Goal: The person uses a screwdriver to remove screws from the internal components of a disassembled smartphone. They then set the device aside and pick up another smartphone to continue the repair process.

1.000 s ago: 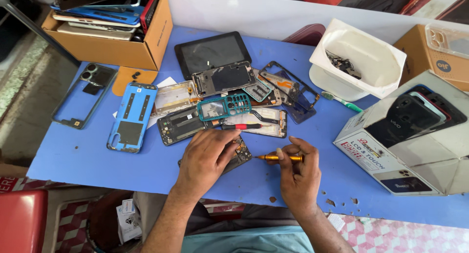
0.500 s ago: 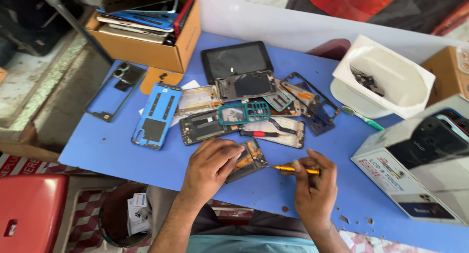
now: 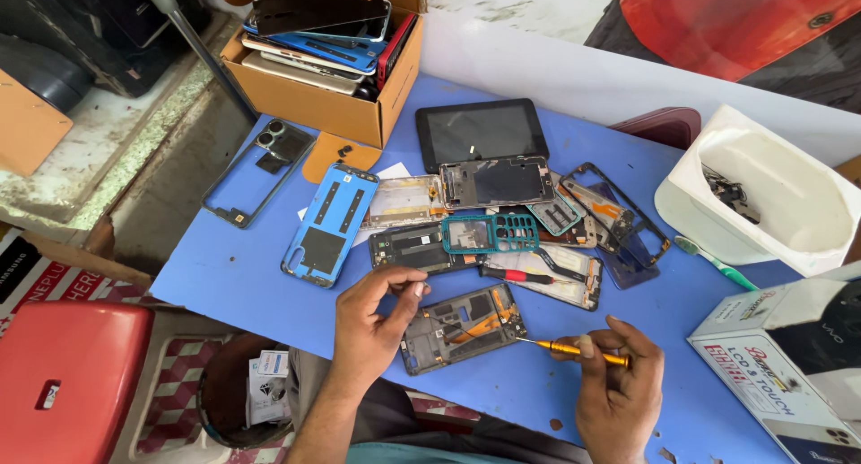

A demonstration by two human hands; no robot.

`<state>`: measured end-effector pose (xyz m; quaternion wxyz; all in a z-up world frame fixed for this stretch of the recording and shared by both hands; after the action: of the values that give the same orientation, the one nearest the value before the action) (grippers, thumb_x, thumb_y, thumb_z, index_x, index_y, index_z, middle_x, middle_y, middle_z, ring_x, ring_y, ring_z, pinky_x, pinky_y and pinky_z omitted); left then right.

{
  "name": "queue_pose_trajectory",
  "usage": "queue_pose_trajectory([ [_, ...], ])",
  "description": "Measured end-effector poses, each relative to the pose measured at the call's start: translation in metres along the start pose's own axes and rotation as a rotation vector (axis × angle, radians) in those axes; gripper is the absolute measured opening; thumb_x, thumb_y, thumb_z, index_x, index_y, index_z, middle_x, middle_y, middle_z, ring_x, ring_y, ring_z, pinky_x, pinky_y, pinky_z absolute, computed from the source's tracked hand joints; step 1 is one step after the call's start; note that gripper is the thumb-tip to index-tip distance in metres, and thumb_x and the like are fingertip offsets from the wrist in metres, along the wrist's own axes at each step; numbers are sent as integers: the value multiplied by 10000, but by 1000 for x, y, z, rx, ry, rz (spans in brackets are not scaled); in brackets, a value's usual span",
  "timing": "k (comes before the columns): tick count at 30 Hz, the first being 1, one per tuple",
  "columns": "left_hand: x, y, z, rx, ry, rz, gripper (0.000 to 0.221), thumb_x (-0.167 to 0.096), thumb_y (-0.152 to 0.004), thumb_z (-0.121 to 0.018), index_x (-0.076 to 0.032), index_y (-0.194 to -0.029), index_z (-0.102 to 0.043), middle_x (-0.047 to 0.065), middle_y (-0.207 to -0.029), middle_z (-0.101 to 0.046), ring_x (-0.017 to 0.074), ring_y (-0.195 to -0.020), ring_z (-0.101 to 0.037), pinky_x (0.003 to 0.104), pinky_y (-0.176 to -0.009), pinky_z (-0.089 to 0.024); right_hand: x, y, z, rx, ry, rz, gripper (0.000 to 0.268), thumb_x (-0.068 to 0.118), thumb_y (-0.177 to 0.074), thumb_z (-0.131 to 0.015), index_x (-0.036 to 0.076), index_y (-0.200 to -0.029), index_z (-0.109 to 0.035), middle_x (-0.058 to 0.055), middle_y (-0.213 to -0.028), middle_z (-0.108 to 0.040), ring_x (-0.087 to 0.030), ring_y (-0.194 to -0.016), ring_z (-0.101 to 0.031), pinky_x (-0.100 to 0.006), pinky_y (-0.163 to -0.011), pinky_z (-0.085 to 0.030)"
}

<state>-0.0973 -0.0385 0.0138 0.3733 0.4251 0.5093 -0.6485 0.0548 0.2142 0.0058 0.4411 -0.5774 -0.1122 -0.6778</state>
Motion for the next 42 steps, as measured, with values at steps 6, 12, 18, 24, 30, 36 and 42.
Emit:
queue_pose_trajectory([
  [6, -2, -2, 4, 6, -3, -27, 138, 3, -951, -702, -23, -1082, -742, 65, -973, -754, 132, -870, -765, 248, -745, -586, -4, 1, -2, -9, 56, 19, 371, 11, -997, -620, -52, -1320, -447, -152, -961, -702, -213, -851, -756, -281, -722, -610],
  [12, -2, -2, 6, -7, -29, -20, 204, 11, -899, -748, -23, -1100, -746, 60, -974, -752, 124, -834, -723, 247, -738, -578, -7, 1, -3, 9, 52, 10, 383, 27, -1014, -610, -55, -1337, -421, -145, -967, -704, -207, -852, -759, -269, -739, -609],
  [18, 1, -2, 5, 7, 35, 1, 182, 3, -908, -743, -28, -1087, -733, 57, -983, -766, 113, -840, -729, 244, -744, -587, -2, 0, -3, 7, 82, -24, 365, 3, -999, -607, -50, -1317, -437, -157, -975, -699, -218, -836, -760, -284, -702, -606],
  [24, 0, 0, 3, 19, -45, 30, 118, 1, -894, -747, -31, -1007, -738, 56, -963, -811, 104, -802, -749, 239, -735, -591, -3, -1, -4, 36, -46, 21, 391, -16, -983, -591, -31, -1340, -433, -146, -975, -655, -200, -843, -749, -292, -748, -619],
  [30, 18, 6, -3, 54, 43, 94, 115, -6, -902, -728, 0, -1014, -707, 49, -956, -803, 102, -803, -717, 234, -740, -576, -14, -1, -2, 53, -81, 38, 397, -11, -971, -632, -4, -1332, -466, -121, -922, -694, -176, -804, -758, -276, -712, -612],
  [36, 13, 6, -4, 61, -139, -64, 111, -18, -874, -753, -2, -976, -711, 65, -946, -759, 119, -814, -706, 241, -782, -554, -7, -6, 1, 43, -278, 112, 554, -56, -1015, -581, 30, -1466, -270, -141, -1026, -609, -251, -906, -762, -335, -820, -640],
  [42, 5, 6, -9, 105, -229, -92, 110, -10, -851, -771, -22, -950, -725, 65, -889, -742, 127, -793, -716, 248, -753, -551, -10, -9, 4, 24, -359, -39, 548, -52, -998, -543, 41, -1450, -247, -147, -1020, -572, -285, -857, -793, -398, -747, -668],
])
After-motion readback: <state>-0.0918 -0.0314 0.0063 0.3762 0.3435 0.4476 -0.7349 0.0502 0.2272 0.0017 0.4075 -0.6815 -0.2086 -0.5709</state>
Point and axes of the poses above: each hand's wrist, its own y-axis away from the middle knuckle, its own z-axis out of the back of the hand, x = y × z, the point moved 6 cm from there along -y, towards the middle knuckle
